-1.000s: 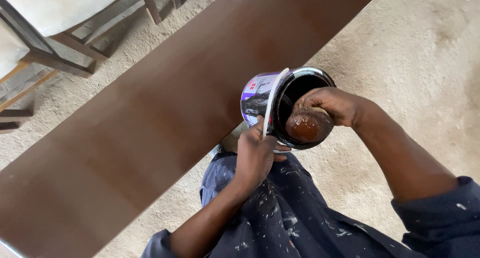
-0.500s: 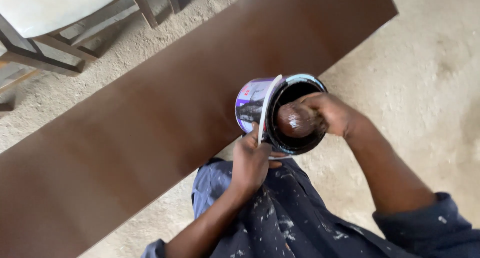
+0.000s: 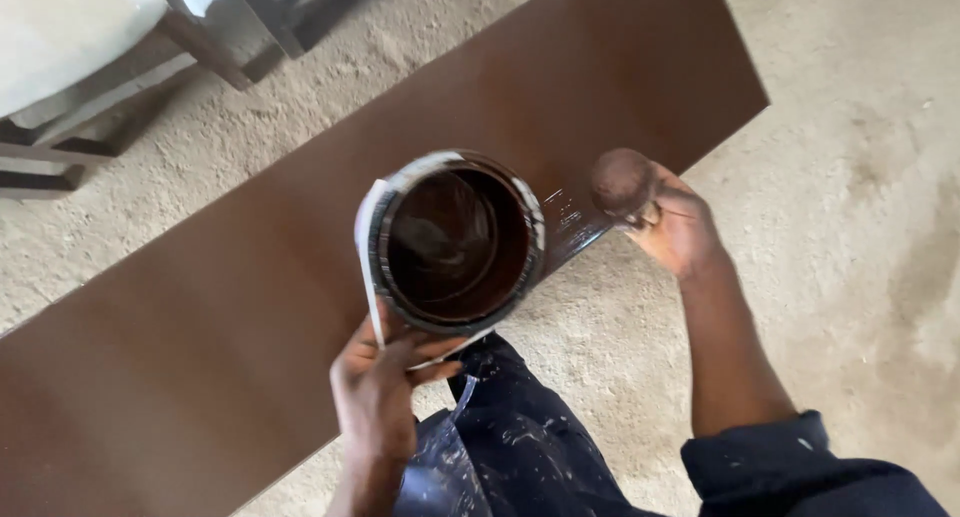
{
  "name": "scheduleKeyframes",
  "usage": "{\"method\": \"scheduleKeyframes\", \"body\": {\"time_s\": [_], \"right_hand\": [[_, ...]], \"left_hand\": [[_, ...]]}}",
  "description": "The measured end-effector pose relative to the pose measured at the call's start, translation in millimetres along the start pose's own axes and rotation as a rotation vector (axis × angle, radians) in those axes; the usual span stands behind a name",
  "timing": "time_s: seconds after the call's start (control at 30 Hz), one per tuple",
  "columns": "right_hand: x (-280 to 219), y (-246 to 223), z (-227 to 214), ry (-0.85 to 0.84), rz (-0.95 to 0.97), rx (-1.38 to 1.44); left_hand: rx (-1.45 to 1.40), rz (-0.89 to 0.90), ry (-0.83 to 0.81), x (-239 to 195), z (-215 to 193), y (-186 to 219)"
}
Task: Applying a dark wood stain to a long rectangular furniture component using a sponge and a bucket of stain.
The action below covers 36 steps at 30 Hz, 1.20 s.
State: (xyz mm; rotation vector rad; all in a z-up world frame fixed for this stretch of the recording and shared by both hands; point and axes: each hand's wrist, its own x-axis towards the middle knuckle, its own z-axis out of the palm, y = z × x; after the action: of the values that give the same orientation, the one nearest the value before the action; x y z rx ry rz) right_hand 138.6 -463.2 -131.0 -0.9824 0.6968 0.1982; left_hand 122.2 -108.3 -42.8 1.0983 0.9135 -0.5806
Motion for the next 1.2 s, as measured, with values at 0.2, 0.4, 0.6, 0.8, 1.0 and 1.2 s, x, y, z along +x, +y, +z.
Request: {"method": "scheduleKeyframes", "body": {"time_s": [0.2,0.4,0.6,0.8,1.0,1.2], "right_hand": [[87.4,108.3,-30.9,0.045,-0.094,-0.072],[87.5,145.3,8.1,0.158,-0.343,-0.620],[111.4,156.4,46.6,-0.066,-0.731,-1.319],[114.7,173.7,45.8,0.273,-0.716,-1.419],[115.2,139.4,90.1,0.133,-0.825,-1.467],[44.6,250.3,132.4,0.060,-0.441,-1.493]], "left_hand": [[-0.171,0.194,0.082,30.3,-21.1,5.8],[-0.136,0.190,0.266,21.7,-29.4,26.7],[-0.197,0.199,0.258,28.4,-49.9,19.6],[-0.179,0.158,0.248,26.4,-62.9,16.6],[-0.143,0.124,0.221,22.4,-64.8,25.3],[-0.124,0.072,0.212,30.0,-61.3,29.7]]}}
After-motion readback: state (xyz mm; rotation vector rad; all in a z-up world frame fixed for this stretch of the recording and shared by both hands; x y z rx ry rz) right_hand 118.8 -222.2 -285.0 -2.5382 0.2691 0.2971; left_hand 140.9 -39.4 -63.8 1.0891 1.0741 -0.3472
